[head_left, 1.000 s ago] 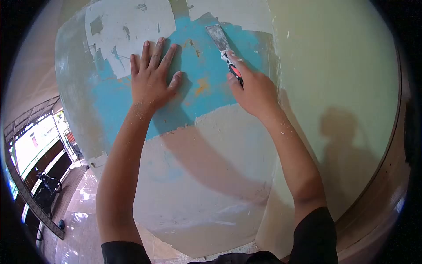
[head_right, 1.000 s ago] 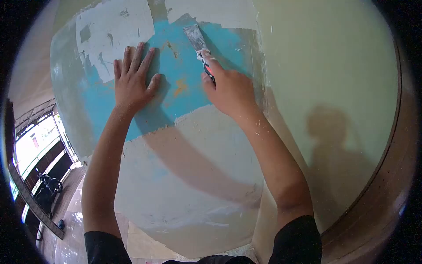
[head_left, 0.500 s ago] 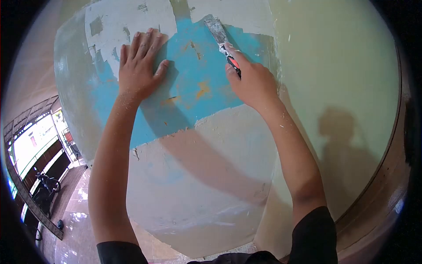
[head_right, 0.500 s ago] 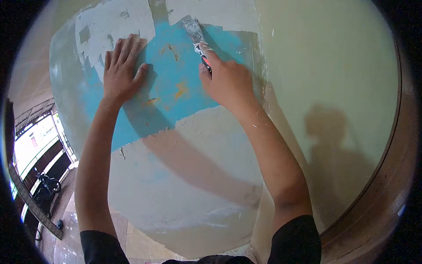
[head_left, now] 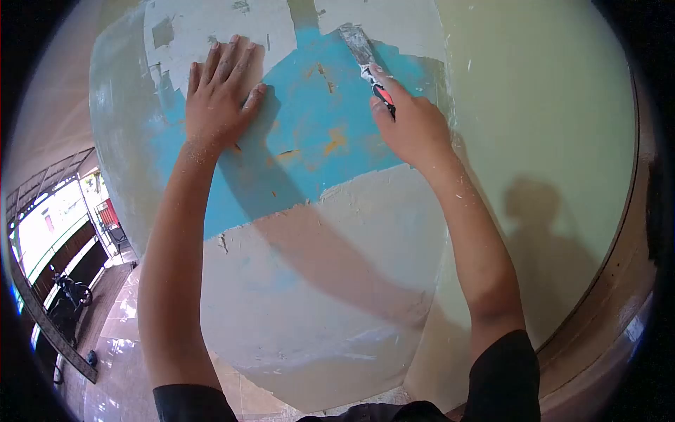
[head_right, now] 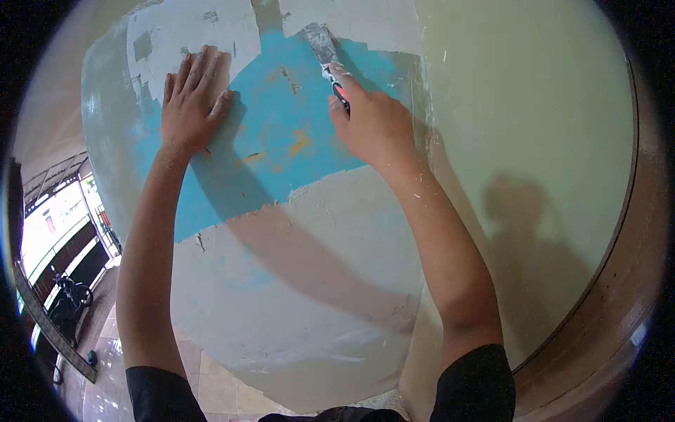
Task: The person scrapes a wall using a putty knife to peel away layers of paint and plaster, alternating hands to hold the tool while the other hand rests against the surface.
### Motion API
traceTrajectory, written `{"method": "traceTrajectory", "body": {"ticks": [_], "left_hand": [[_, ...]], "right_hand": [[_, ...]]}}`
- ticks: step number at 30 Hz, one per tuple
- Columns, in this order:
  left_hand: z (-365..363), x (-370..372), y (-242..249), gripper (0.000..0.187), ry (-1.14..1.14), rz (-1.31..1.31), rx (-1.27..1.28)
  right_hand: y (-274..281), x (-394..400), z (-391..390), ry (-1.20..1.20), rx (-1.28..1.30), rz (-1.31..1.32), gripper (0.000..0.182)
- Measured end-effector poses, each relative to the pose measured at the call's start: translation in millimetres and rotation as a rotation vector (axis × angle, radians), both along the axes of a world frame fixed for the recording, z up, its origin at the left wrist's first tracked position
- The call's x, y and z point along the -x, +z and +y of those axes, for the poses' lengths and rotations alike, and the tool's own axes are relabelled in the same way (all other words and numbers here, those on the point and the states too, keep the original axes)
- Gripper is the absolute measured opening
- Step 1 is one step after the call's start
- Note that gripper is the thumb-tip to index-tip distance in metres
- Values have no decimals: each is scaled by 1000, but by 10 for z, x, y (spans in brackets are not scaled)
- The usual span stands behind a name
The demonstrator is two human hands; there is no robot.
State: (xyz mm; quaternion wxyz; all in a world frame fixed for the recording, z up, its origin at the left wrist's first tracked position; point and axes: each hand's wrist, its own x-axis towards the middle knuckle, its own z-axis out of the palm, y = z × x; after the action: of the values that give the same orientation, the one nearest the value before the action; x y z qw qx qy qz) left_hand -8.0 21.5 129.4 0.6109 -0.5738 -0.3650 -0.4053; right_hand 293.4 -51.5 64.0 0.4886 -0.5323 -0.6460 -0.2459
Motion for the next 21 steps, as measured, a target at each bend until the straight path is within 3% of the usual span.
{"method": "traceTrajectory", "body": {"ticks": [13, 15, 21], "left_hand": [[47, 269, 52, 66, 38, -60, -60], [40, 261, 18, 66, 48, -80, -61], [49, 259, -13, 65, 50, -97, -63]], "right_hand": [[45, -213, 11, 6, -22, -40, 51], [90, -394, 89, 123, -11, -22, 51], [264, -671, 151, 170, 5, -56, 47]]}}
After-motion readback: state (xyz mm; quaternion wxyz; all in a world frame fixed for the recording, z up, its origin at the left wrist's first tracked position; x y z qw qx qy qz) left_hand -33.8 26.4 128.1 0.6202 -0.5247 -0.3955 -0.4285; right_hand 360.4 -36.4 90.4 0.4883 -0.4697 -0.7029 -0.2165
